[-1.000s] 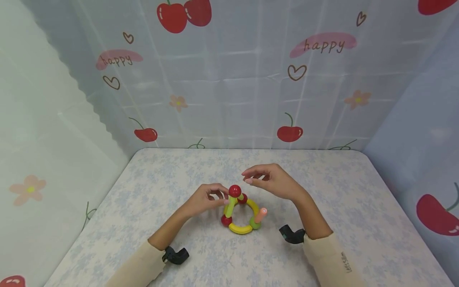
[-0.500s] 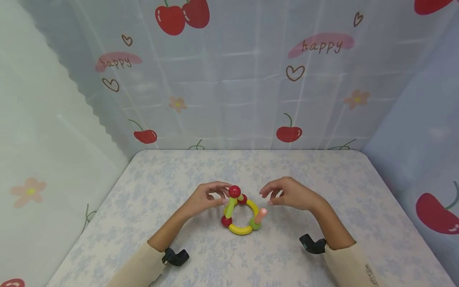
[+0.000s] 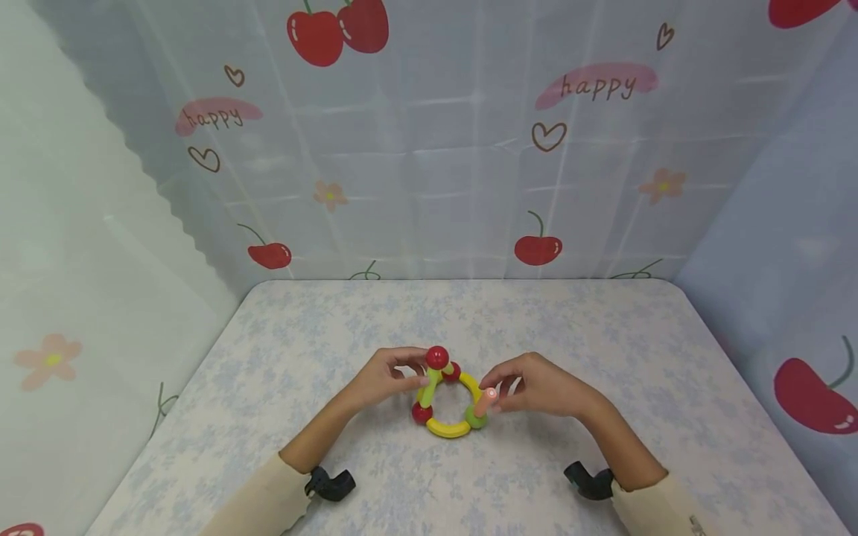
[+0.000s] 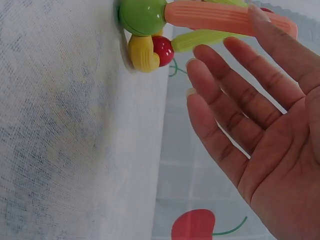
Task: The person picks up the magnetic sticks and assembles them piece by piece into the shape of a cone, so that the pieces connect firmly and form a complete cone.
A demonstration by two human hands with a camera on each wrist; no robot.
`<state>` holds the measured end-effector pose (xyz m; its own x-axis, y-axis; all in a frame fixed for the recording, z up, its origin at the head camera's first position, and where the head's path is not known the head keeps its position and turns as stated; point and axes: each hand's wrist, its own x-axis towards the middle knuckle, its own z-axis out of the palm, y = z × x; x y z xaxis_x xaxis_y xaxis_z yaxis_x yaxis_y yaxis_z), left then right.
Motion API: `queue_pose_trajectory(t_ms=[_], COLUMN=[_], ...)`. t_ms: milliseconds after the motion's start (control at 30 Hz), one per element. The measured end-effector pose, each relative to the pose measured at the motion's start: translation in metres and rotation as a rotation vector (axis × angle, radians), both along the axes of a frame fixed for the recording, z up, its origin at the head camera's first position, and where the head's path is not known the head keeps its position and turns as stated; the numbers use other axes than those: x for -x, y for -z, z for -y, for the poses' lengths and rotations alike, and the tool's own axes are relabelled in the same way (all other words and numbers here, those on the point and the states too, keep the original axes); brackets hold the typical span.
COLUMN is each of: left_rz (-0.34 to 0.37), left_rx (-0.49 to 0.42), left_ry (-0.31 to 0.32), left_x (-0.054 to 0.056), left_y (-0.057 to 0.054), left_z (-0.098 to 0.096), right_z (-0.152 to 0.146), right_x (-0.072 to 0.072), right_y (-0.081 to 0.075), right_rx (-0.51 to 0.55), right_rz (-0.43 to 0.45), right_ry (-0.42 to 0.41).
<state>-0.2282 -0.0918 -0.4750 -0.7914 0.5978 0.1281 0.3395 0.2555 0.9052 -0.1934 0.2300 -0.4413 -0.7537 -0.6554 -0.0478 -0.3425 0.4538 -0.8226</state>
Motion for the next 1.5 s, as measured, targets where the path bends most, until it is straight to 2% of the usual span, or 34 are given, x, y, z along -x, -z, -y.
queue_pose_trajectory(t_ms=[133, 500, 700, 833, 933, 1000, 1200, 1500], left_rz=[0.022, 0.021, 0.033, 0.033, 0.037, 0.038, 0.017, 0.004], left_rx=[0.001, -0.009, -0.013, -0.011, -0.007, -0.008, -0.024, -0.041], left_ry=[0.002, -0.003, 0.006, 0.024, 0.023, 0.016, 0.017, 0.043], left_x=[-0.009, -0.011, -0.012, -0.005, 0.000, 0.001, 0.002, 0.002], left_y=[-0.016, -0.016, -0.019, -0.007, 0.005, 0.009, 0.014, 0.013], left_z=[-0.002, -0.003, -0.004, -0.005, -0.005, -0.005, -0.005, -0.003], right_z=[0.004, 0.020, 0.028, 0.032, 0.034, 0.035, 0.038, 0.044], right_x=[0.000, 0.004, 0.006, 0.006, 0.006, 0.006, 0.006, 0.005], right_y=[0.003, 0.007, 0.009, 0.010, 0.010, 0.011, 0.011, 0.013], right_rx=[0.007, 0.050, 0.053, 0.061, 0.071, 0.076, 0.060, 0.072], right_rz=[-0.032, -0.124, -0.129, -0.111, -0.106, -0.110, -0.139, -0.149], right_ry=[0.002, -0.011, -0.008, 0.004, 0.005, 0.002, 0.004, 0.019])
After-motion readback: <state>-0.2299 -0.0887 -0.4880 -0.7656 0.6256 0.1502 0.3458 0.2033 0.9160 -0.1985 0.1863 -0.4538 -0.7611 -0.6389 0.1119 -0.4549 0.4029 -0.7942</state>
